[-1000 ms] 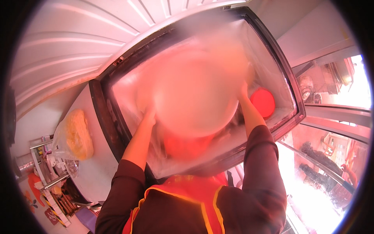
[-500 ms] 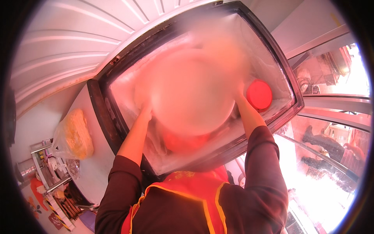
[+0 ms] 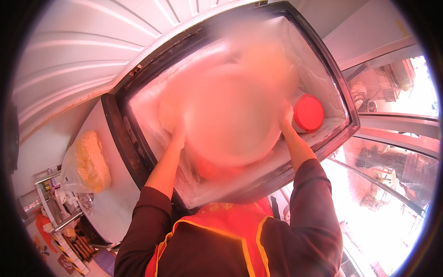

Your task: The person sweeps debris into a dustpan, disposes of trash into a bin, then opens a chest freezer and places a bowl and several plastic bags of food inside. The person closes the freezer after arranging the items.

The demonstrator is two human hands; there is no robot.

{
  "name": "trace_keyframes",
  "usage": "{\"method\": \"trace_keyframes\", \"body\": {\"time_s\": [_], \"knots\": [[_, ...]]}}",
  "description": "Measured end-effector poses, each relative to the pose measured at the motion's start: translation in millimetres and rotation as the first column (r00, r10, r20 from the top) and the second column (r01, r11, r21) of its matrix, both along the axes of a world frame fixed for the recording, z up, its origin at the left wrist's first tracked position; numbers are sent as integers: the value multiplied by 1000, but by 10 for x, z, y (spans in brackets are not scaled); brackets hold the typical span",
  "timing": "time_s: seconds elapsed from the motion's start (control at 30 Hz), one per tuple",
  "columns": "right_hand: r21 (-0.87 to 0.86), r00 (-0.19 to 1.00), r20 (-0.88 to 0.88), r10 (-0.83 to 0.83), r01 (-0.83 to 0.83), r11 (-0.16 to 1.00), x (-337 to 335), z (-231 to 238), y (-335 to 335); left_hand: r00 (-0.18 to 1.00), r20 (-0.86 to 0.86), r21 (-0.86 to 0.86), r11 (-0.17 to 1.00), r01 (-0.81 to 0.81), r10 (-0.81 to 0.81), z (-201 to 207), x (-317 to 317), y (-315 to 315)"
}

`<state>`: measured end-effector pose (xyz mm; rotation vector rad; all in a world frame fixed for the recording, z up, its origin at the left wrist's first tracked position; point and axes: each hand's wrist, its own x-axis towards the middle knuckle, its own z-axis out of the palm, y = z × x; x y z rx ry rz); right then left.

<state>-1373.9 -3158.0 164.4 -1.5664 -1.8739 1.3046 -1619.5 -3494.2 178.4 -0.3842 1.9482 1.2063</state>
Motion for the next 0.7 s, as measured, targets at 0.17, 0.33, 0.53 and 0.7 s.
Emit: {"method": "trace_keyframes", "body": {"time_s": [0.17, 0.33, 0.53, 0.7], "knots": [[-33, 995, 38, 90, -89, 996, -80, 262, -111, 999, -30, 24, 999, 38, -38, -293, -21, -167], [188, 957, 278, 80, -136, 973, 118, -15, 470, 881, -473, -123, 988, -96, 26, -414, 166, 343], [961, 870, -185, 456, 64, 269, -875, 3295, -92, 932, -360, 257, 958, 127, -27, 561, 213, -283], [990, 873, 138, 468, -116, -77, -1256, 4910, -501, 814, -552, 253, 894, 370, -181, 1798, 667, -645]]}}
